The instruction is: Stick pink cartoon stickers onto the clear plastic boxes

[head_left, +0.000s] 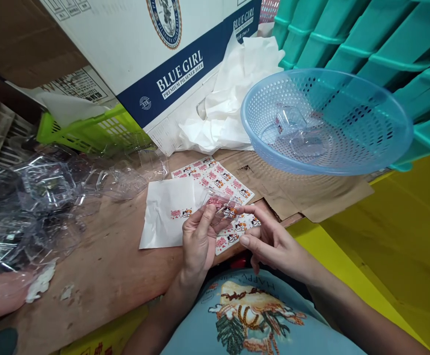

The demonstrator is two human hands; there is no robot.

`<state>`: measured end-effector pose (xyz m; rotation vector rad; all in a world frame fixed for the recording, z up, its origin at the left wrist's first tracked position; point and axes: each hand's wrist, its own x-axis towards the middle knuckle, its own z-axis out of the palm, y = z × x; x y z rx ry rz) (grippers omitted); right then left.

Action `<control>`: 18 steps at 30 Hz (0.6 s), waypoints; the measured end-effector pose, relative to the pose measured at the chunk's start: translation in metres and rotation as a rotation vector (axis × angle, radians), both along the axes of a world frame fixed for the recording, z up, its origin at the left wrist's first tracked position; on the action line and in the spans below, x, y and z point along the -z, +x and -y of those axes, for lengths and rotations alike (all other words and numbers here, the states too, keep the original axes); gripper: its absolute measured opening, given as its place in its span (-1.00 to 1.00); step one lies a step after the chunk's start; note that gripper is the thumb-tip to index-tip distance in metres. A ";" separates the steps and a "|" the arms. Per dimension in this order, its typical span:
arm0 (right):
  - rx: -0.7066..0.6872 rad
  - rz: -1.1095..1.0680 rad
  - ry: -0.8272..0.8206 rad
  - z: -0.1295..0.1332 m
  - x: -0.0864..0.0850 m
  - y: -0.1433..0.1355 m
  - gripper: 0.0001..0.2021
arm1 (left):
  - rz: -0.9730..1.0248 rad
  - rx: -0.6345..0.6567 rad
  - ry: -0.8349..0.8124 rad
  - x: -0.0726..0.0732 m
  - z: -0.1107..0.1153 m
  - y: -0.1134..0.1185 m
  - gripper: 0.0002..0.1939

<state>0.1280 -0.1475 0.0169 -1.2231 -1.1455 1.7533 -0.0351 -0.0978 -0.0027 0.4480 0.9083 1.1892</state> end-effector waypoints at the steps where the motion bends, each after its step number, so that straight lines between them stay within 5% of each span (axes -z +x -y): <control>1: 0.031 0.138 0.091 0.001 0.002 -0.002 -0.38 | -0.006 -0.018 0.009 0.001 0.000 0.002 -0.91; 5: 0.233 0.808 0.664 0.001 0.012 -0.014 -0.39 | -0.005 -0.084 0.044 0.003 0.000 0.009 -0.89; 9: 0.099 1.095 0.997 -0.004 0.014 -0.013 -0.44 | 0.032 -0.143 0.018 0.000 -0.001 0.012 -0.85; 14: 0.415 0.884 0.903 -0.009 0.001 0.023 -0.63 | 0.132 -0.084 -0.035 -0.011 -0.005 0.007 -0.86; 18: 0.432 0.493 0.680 -0.021 0.008 0.009 -0.62 | 0.159 -0.033 -0.037 -0.015 0.001 0.015 -0.85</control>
